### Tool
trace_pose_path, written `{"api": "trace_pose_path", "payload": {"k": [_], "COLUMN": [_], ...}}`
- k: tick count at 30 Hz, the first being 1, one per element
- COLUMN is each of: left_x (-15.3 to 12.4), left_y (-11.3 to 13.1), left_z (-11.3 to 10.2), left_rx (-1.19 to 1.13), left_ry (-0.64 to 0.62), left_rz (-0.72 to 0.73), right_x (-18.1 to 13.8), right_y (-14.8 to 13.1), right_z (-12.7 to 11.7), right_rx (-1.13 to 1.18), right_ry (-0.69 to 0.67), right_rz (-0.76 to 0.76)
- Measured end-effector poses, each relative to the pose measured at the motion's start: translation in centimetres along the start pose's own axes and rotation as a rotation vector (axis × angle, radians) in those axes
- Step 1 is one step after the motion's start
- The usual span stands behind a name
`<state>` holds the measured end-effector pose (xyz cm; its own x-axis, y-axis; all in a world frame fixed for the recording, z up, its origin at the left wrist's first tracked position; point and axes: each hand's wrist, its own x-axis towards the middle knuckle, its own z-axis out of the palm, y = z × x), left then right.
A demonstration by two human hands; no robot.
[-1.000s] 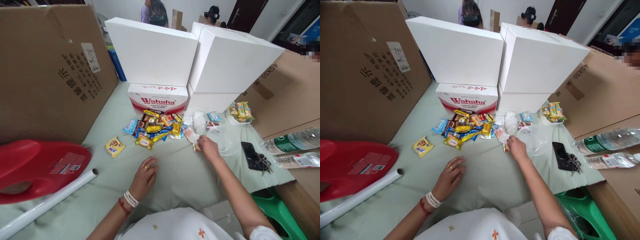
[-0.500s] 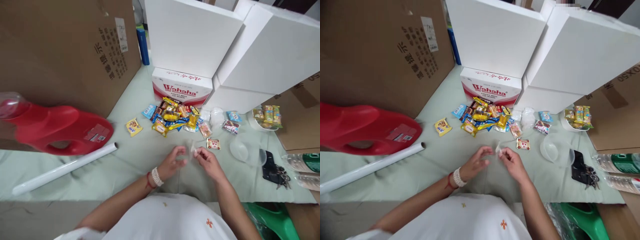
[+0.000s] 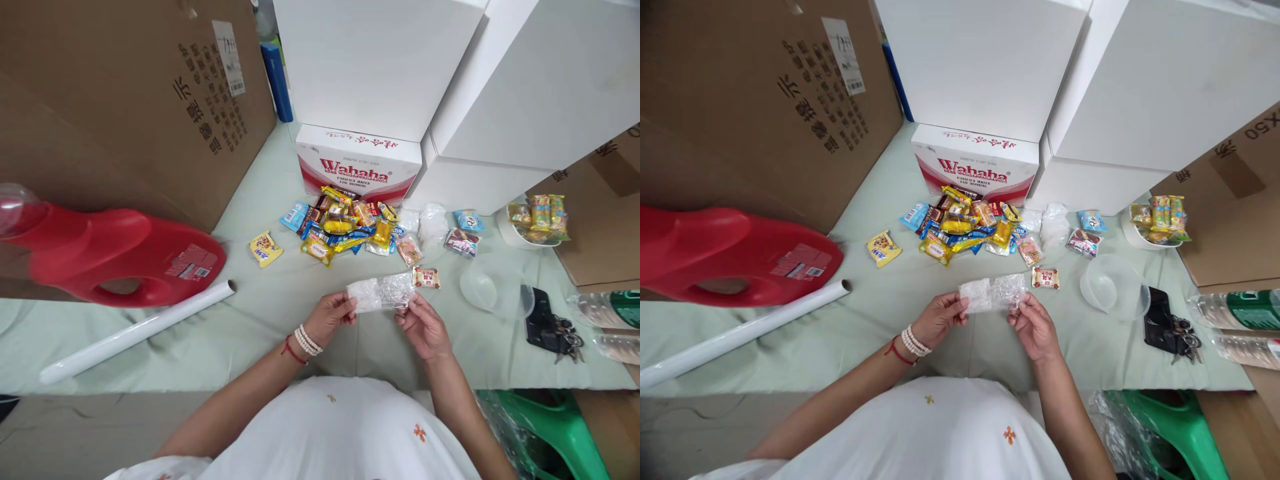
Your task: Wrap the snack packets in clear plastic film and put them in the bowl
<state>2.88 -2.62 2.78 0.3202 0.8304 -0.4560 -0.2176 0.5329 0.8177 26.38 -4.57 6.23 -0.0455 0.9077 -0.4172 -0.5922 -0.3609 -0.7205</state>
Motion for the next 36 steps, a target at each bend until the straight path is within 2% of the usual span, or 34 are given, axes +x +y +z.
{"api": "trace_pose_path", "payload": {"k": [2, 5, 7, 9, 11, 13, 16, 19, 23, 26, 30, 33, 36], "left_x": [-0.5, -1.3, -1.6, -1.3, -0.5, 0.4, 1.2, 0.3, -3.1, -5.6, -6.3, -4.0, -0.6], "left_y": [-0.7, -0.6, 0.2, 0.9, 1.3, 1.4, 1.0, 0.5, 0.0, 0.1, 1.2, 1.6, 0.9], "left_z": [-0.4, -0.5, 0.3, 1.7, 3.0, 3.6, 2.6, 0.0, -3.3, -4.3, -2.7, 0.0, 2.7], "left_rx": [0.093, 0.306, 0.383, 0.415, 0.405, 0.304, 0.094, 0.051, 0.188, 0.418, 0.716, 0.785, 0.812], "left_ry": [0.115, 0.3, 0.271, 0.137, 0.0, -0.054, 0.061, 0.215, 0.249, 0.272, 0.245, 0.146, 0.079], "left_rz": [-0.007, 0.233, 0.416, 0.486, 0.43, 0.33, 0.248, 0.222, 0.161, 0.229, 0.494, 0.621, 0.673], "right_x": [0.2, 0.4, 0.5, 0.6, 0.6, 0.5, 0.6, 0.9, 1.5, 2.2, 2.9, 3.0, 2.6], "right_y": [0.3, 0.2, 0.0, -0.1, -0.2, -0.5, -1.4, -2.4, -2.9, -2.8, -2.3, -2.1, -2.3], "right_z": [0.6, 1.1, 1.5, 1.9, 2.2, 2.0, 1.0, -0.4, -1.3, -1.1, 0.0, 1.3, 2.4], "right_rx": [0.061, 0.067, 0.042, 0.038, 0.078, 0.159, 0.286, 0.338, 0.366, 0.377, 0.34, 0.323, 0.341], "right_ry": [-0.019, -0.036, -0.065, -0.104, -0.108, -0.064, 0.02, 0.06, 0.107, 0.087, -0.029, -0.066, -0.065], "right_rz": [0.011, 0.001, 0.007, 0.043, 0.074, 0.063, -0.039, -0.104, -0.109, -0.106, -0.039, -0.006, -0.009]}}
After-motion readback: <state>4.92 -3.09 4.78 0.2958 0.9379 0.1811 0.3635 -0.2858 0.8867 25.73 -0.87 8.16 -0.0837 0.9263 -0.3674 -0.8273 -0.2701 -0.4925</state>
